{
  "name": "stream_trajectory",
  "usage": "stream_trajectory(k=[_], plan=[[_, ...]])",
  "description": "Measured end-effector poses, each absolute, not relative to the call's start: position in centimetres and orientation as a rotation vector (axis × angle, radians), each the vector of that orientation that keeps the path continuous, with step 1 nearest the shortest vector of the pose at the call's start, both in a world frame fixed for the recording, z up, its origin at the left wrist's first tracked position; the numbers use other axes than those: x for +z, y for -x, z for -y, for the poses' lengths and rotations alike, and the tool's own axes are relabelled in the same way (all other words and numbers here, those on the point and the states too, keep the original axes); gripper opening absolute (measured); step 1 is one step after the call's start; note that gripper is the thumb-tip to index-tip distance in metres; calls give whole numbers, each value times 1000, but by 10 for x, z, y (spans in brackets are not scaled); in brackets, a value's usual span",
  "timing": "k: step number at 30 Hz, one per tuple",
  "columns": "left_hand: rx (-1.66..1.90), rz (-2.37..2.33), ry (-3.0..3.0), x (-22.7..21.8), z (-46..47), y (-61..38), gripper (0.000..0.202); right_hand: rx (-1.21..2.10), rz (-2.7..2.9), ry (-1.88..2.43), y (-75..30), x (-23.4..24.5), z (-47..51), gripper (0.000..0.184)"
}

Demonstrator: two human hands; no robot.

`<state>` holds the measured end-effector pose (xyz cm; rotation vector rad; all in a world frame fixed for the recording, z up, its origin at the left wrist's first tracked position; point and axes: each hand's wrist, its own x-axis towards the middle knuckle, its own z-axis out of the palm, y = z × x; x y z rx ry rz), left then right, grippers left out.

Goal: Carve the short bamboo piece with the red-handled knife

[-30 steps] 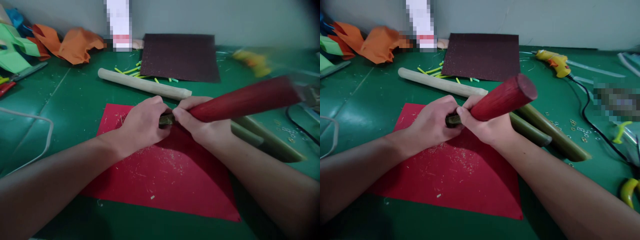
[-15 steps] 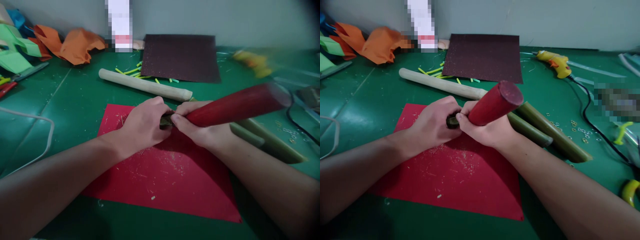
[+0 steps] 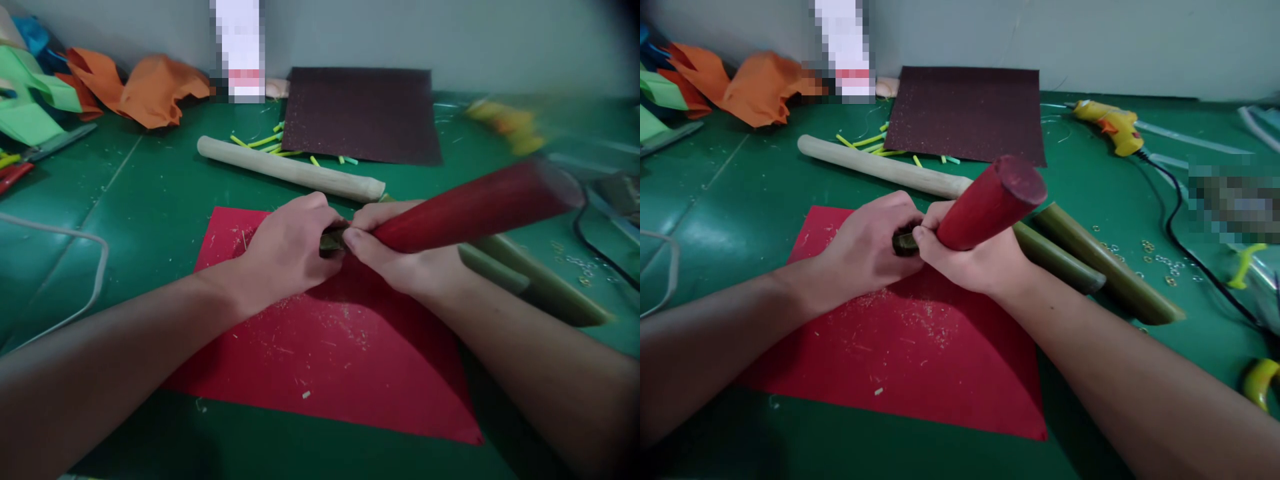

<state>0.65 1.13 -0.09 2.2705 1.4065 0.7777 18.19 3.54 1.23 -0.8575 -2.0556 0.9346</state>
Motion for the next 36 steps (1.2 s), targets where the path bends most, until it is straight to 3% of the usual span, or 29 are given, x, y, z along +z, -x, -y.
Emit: stream_trajectory(k=[12,23,31,36], plan=[[763,-1455,-2300,-3,-9,-7,7,849,1729,901,-176,3,-38,21],[776,-1377,-2300,-2,-11,-6,11,926,2022,849,-181,9,-33,26],[755,-1443,-2304,-3,-8,-8,7,836,1718,947,-175,5,-37,20],[784,-1464,-2275,-4,-8,-8,12,882,1843,956,-178,8,-38,25]])
